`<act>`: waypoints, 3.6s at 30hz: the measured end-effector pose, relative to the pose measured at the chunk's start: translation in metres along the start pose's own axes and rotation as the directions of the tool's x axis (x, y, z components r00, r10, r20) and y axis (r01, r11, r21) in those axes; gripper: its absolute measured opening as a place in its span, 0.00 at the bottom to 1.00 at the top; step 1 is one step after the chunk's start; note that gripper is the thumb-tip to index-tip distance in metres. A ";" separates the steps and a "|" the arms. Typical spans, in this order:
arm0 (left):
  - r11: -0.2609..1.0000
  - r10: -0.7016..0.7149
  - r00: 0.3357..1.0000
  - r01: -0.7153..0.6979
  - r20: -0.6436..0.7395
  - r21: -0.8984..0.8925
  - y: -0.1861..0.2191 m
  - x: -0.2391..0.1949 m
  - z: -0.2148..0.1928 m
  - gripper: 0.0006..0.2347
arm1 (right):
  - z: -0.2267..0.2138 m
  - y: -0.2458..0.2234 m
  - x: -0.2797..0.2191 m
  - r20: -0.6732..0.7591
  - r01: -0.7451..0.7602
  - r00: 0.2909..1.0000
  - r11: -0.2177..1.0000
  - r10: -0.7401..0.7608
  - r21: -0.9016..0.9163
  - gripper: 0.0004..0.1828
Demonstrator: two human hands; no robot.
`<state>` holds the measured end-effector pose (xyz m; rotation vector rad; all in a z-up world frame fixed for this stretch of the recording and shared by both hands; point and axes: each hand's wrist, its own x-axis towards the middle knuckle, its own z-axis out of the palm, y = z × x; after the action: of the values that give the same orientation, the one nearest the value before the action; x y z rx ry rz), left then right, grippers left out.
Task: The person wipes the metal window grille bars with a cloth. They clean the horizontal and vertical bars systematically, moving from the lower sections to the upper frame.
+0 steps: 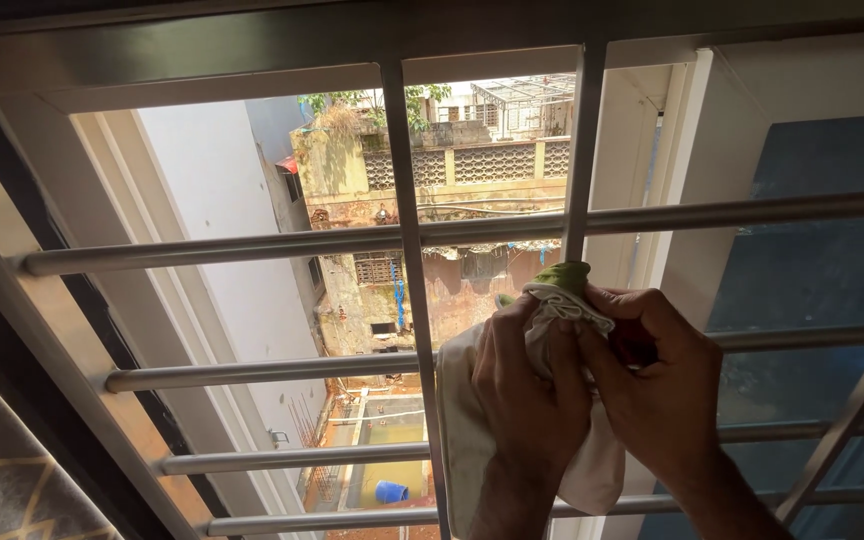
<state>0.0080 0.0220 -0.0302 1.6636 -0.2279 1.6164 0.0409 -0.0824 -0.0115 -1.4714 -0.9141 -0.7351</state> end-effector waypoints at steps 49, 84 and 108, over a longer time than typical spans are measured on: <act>0.978 -0.160 0.987 0.156 -0.022 -0.138 0.029 -0.010 0.004 0.15 | -0.008 0.002 -0.013 -0.036 -0.083 0.996 0.981 0.078 -0.173 0.08; 0.991 0.010 0.997 0.000 -0.070 0.137 -0.001 -0.079 -0.002 0.17 | 0.002 0.034 -0.080 -0.046 0.070 0.995 0.967 -0.084 -0.246 0.16; 0.992 -0.028 0.999 0.033 -0.043 0.125 -0.001 -0.105 -0.010 0.14 | 0.001 0.047 -0.106 -0.021 -0.062 0.998 0.984 0.059 -0.165 0.18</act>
<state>-0.0170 -0.0113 -0.1269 1.7175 -0.0810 1.6698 0.0294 -0.0943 -0.1265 -1.6295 -0.8077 -0.7921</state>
